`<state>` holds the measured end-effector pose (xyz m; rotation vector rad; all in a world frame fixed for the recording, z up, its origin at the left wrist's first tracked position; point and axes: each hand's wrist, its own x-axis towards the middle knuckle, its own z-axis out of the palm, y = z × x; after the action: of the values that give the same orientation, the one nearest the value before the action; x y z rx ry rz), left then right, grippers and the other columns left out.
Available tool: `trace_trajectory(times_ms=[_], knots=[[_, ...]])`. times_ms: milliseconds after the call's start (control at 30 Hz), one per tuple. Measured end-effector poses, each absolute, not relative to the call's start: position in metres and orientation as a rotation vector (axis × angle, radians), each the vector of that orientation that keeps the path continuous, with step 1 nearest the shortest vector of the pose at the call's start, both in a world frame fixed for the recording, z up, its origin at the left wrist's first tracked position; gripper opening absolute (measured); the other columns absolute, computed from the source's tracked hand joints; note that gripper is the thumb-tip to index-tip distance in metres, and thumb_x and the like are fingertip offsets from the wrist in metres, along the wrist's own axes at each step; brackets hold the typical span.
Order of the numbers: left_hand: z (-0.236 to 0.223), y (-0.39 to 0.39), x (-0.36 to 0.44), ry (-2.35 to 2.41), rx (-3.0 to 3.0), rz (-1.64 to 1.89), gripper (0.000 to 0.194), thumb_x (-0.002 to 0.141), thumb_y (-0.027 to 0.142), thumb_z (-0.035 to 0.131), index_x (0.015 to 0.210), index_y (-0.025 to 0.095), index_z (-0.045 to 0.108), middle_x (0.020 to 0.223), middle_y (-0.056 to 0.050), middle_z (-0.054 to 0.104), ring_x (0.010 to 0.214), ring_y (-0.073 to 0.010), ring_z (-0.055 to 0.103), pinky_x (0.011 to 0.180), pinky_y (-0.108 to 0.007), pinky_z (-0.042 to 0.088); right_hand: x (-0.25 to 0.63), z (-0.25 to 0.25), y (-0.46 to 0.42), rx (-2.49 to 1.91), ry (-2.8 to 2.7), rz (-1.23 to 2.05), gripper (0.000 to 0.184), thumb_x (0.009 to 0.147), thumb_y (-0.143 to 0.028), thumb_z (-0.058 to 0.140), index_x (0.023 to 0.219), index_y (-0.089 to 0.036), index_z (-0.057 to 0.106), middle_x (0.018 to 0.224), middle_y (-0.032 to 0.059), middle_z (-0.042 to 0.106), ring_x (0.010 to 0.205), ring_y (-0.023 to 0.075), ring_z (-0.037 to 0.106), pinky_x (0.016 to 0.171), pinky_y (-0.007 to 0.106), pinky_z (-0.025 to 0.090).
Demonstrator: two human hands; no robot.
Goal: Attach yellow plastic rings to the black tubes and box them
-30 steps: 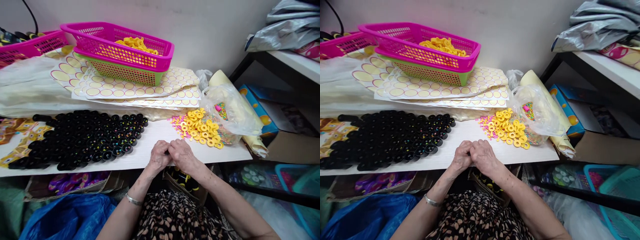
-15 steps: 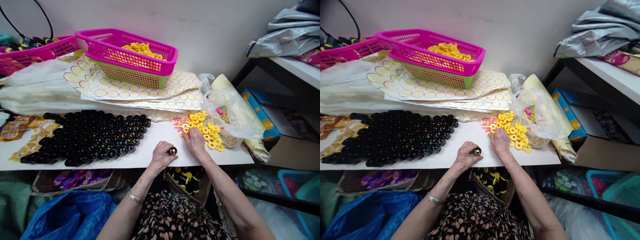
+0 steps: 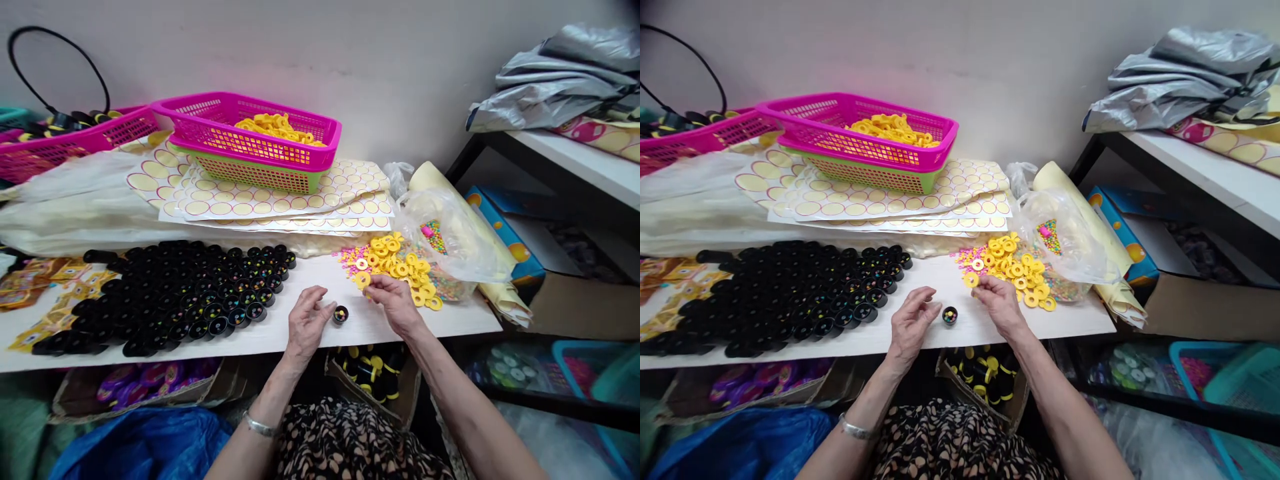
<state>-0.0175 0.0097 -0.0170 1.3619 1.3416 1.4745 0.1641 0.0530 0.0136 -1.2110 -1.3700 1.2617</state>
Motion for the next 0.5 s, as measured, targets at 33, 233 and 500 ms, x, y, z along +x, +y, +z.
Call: trace_trajectory(times_ms=[33,233,500], knots=[[-0.010,0.007,-0.016,1.319,1.264,1.466,0.028,0.072,0.033,0.065,0.095,0.017,0.065,0.098,-0.008,0.060,0.082,-0.0151,0.055,0.067,-0.026,0.046,0.163,0.016,0.046,-1.147,-1.291,1.419,0.020,0.068,-0.027,0.063,0.086,-0.016,0.061,0.066,0.0003,0.058,0.057,0.0116,0.049,0.052,0.023,0.036],[0.021,-0.015,-0.006,1.104,0.791,1.092,0.022,0.065,0.032,0.070,0.077,0.013,0.069,0.060,0.000,0.061,0.047,-0.0054,0.045,0.043,-0.017,0.032,0.151,0.025,-0.005,-1.055,-1.294,1.730,0.028,0.070,-0.027,0.065,0.097,-0.019,0.058,0.064,-0.0028,0.056,0.056,0.0099,0.048,0.053,0.023,0.036],[0.016,-0.036,-0.002,1.208,0.671,1.093,0.018,0.064,0.029,0.069,0.073,0.012,0.070,0.060,-0.002,0.063,0.046,-0.0050,0.043,0.041,-0.017,0.029,0.139,0.014,-0.033,-1.237,-1.938,0.967,0.028,0.079,-0.029,0.057,0.106,-0.021,0.056,0.080,0.0028,0.058,0.072,0.0163,0.050,0.065,0.027,0.041]])
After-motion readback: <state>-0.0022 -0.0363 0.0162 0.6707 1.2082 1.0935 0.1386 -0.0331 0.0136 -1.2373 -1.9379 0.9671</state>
